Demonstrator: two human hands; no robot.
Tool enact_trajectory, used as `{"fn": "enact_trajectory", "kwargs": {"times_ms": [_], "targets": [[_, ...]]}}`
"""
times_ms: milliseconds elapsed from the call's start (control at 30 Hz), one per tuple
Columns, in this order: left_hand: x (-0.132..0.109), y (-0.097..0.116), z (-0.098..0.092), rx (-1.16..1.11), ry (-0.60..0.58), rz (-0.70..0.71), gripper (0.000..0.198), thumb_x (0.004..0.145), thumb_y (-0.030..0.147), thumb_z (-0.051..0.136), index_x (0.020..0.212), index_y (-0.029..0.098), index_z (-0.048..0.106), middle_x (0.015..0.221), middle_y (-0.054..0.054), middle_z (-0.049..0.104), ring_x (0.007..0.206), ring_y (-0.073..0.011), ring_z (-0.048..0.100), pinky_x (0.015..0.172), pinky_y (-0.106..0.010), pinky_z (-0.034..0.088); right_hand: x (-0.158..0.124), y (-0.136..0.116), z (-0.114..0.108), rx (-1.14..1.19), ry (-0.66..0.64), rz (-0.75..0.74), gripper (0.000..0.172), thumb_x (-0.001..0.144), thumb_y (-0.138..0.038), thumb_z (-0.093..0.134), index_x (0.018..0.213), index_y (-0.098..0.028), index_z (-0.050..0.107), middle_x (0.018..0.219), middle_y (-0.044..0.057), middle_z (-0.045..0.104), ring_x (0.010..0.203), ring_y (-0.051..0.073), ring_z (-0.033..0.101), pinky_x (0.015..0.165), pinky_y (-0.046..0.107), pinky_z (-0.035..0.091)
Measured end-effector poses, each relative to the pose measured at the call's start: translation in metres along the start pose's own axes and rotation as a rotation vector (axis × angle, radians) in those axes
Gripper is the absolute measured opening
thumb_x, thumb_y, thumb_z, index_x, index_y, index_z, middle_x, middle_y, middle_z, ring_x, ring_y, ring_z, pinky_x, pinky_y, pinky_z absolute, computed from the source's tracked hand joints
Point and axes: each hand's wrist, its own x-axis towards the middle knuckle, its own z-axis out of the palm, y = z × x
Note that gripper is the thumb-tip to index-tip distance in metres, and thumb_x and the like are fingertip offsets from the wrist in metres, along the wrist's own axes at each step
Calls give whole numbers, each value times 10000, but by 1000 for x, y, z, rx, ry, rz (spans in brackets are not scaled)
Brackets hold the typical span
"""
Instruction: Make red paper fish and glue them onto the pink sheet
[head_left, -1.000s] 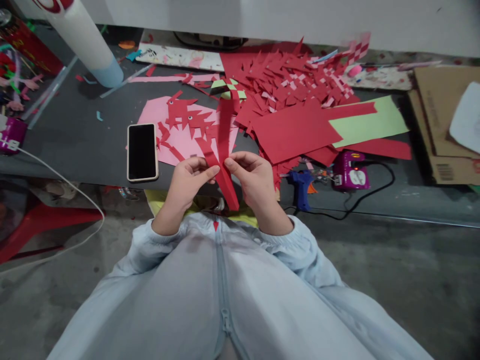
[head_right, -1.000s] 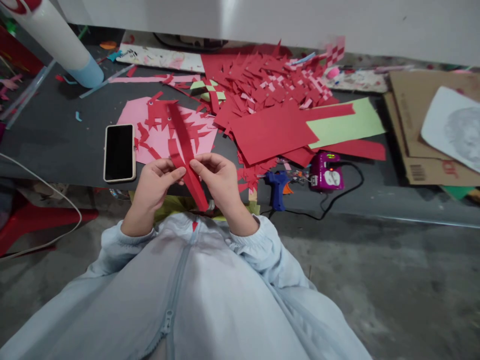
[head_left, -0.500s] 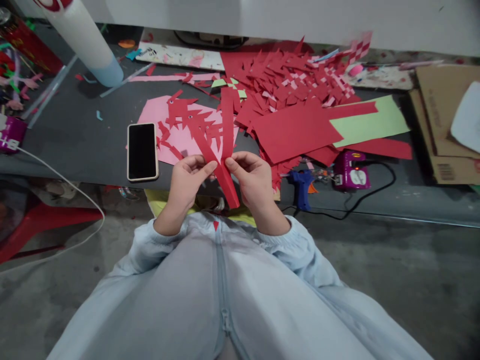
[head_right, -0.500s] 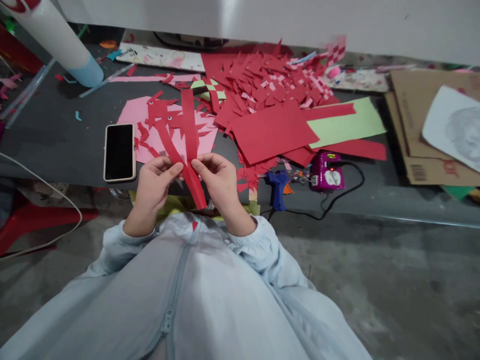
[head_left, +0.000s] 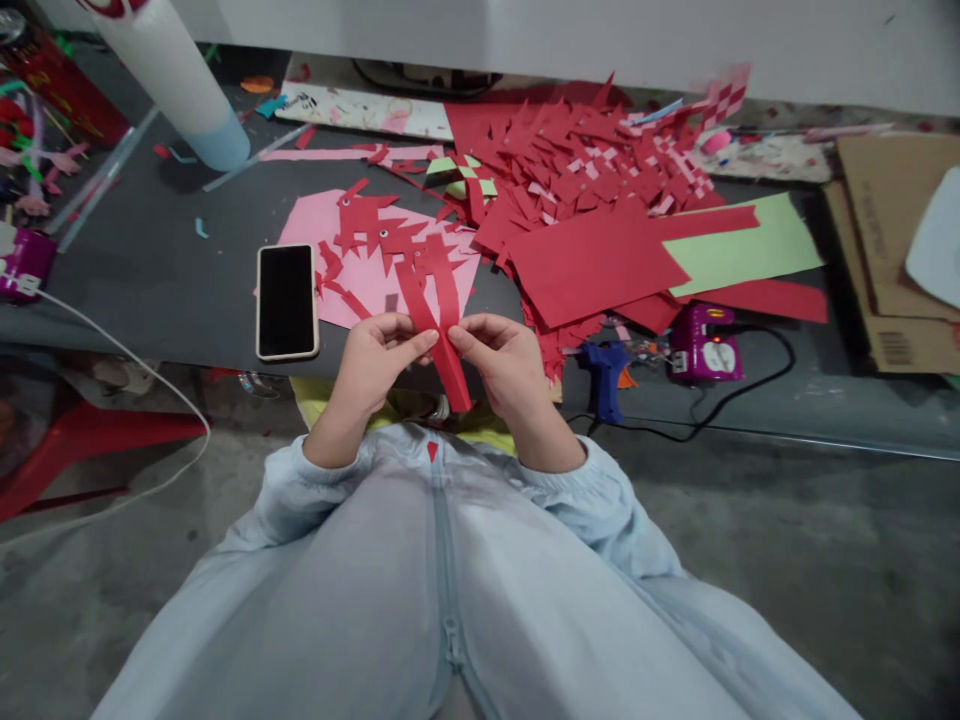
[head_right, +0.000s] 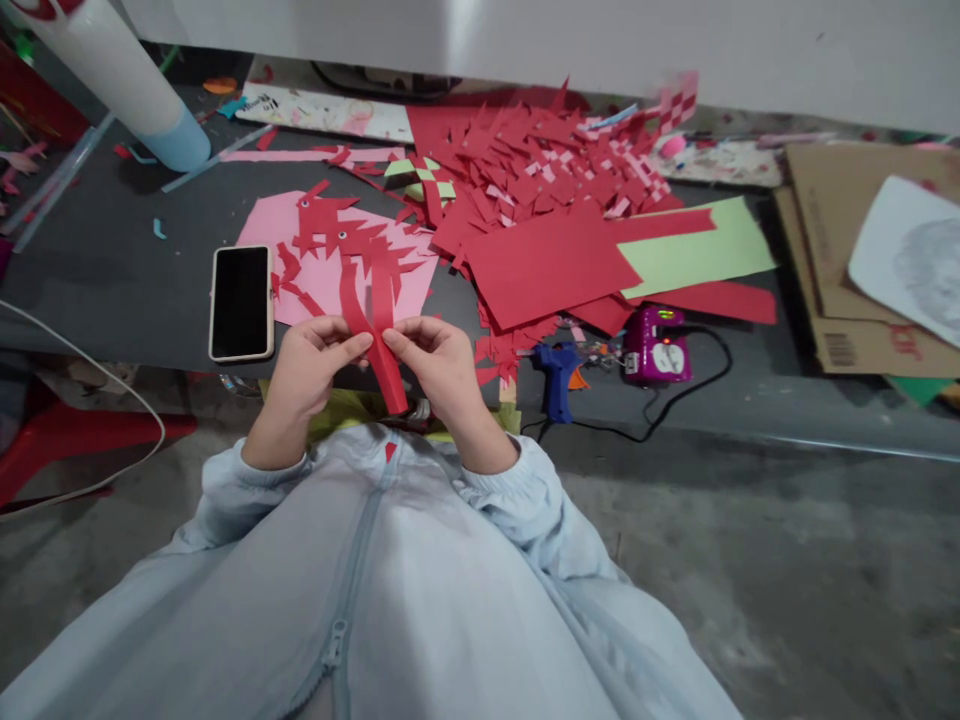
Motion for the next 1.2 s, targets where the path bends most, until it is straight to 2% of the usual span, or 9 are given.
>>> {"fn": "enact_trajectory", "kwargs": {"times_ms": [167,300,500,567,800,867,967,1067,1200], "targets": [[-1,0,-1,14,36,37,366,560,386,916,671,151,659,611,33,646,510,-78,585,530,-210,493,0,3,1,2,67,-41,419,542,-552,887,707,-218,696,692,-26,690,608,102,599,614,247,527],[-3,1,0,-50,48,19,382,545,401,923,686,149,673,637,28,664,538,-77,609,553,-200,511,0,5,-1,2,65,-77,386,590,-531,876,733,-220,697,705,-27,688,609,100,596,610,244,521],[-7,5,2,-63,-118,-147,437,506,418,940,756,136,717,666,4,688,549,-81,606,549,-204,517,2,2,0,-47,104,-138,383,588,-543,869,729,-229,703,727,-17,698,648,119,608,632,259,528],[-7,6,2,-53,-142,-164,430,509,414,939,737,133,707,658,8,679,545,-79,603,542,-202,515,2,1,0,-51,108,-151,388,588,-551,866,728,-229,700,728,-17,698,652,122,612,640,265,534],[-4,4,0,-13,-74,-78,430,501,416,939,669,147,649,637,28,649,585,-91,614,593,-226,559,0,0,-2,-12,14,-30,406,533,-542,892,703,-223,708,675,-28,689,606,110,604,630,266,546],[-3,3,-1,7,-85,-65,426,519,433,931,677,144,661,636,21,652,587,-96,618,604,-233,560,0,1,-2,0,7,-7,403,520,-529,900,683,-216,706,663,-32,686,594,100,595,610,250,532],[-4,1,-1,42,-91,-38,405,552,451,914,671,145,676,627,15,651,576,-99,614,600,-233,542,-1,2,-1,6,25,-18,381,534,-514,901,673,-215,709,663,-32,687,591,92,586,594,238,518],[-4,-1,0,61,-36,22,380,565,435,909,645,155,664,591,29,629,539,-86,582,570,-218,504,-1,4,0,18,58,-65,368,555,-508,897,683,-220,708,673,-32,688,607,96,593,602,239,518],[-4,-3,1,27,4,37,395,566,452,904,644,160,650,580,35,626,526,-90,586,576,-228,515,-1,7,0,22,107,-97,348,589,-491,885,721,-222,708,713,-26,700,637,106,611,646,256,534]]}}
